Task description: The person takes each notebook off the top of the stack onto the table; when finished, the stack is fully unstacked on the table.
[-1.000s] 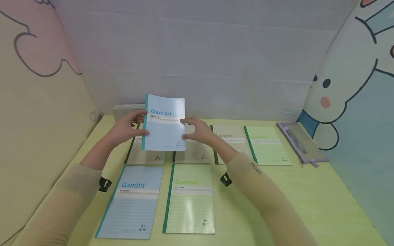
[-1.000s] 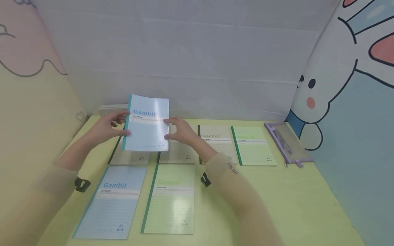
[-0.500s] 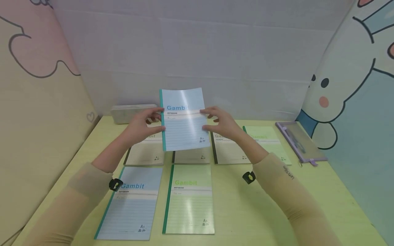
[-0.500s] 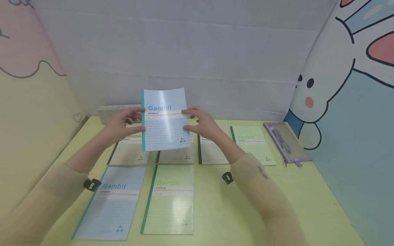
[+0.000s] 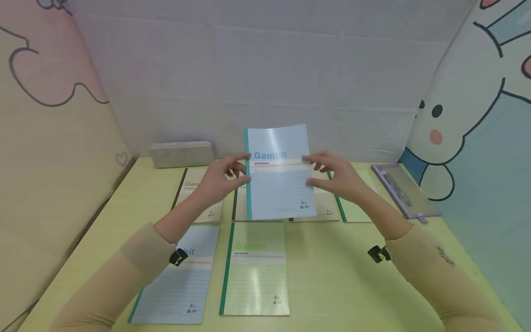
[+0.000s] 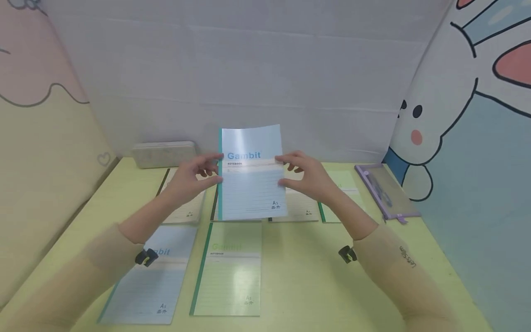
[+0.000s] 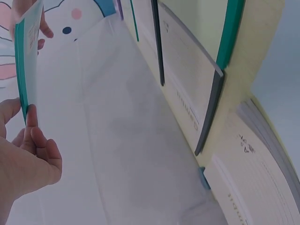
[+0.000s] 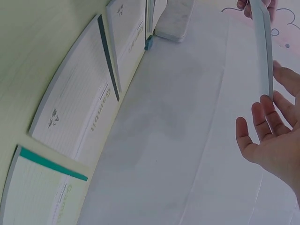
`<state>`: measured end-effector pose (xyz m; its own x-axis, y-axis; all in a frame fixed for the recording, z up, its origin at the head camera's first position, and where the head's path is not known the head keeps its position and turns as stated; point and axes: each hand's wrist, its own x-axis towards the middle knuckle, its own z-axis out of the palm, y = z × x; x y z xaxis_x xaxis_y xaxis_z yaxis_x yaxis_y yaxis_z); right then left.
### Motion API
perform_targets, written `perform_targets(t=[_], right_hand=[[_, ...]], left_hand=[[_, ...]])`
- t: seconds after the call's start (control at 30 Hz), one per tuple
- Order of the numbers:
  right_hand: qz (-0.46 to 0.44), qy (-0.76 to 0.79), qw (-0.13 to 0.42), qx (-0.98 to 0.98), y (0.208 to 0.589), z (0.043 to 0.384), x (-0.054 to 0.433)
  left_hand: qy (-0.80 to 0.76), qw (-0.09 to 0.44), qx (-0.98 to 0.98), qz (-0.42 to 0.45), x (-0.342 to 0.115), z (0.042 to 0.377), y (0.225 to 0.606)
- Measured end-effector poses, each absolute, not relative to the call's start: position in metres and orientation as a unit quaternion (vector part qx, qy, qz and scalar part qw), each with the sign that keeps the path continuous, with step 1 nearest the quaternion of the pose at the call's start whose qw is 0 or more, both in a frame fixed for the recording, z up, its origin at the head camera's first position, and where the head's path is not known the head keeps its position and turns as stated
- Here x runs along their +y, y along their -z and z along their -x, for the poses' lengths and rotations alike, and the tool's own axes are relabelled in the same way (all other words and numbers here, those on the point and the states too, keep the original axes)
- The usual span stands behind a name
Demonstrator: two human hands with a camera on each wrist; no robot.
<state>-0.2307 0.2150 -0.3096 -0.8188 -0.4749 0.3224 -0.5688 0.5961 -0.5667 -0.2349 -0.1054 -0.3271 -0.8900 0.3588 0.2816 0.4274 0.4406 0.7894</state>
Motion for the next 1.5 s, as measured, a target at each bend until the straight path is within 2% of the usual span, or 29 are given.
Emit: perform_targets(t=[0.27,0.63,1.17,1.33,1.5], right_hand=[[-0.305,-0.286,0.078,-0.905,0.317,0.206,0.259],[-0.285,-0.305,-0.025,-0.909,0.344,0.176,0.302],[-0.295,-0.374,-0.086,-0.875,0.414,0.149,0.327],[-0.296,-0.365,-0.119,-0.875,0.425,0.149,0.328],[-0.288,-0.351,-0.156,-0.877,0.428,0.15,0.328]], left_hand=[[0.48,0.015,-0.835,0.27,-0.073,0.212,0.34],[0.465,-0.073,-0.834,0.287,-0.034,0.183,0.37],[0.431,-0.18,-0.841,0.274,-0.002,0.165,0.422],[0.411,-0.209,-0.845,0.269,0.003,0.159,0.43],[0.388,-0.213,-0.856,0.265,0.006,0.157,0.434]])
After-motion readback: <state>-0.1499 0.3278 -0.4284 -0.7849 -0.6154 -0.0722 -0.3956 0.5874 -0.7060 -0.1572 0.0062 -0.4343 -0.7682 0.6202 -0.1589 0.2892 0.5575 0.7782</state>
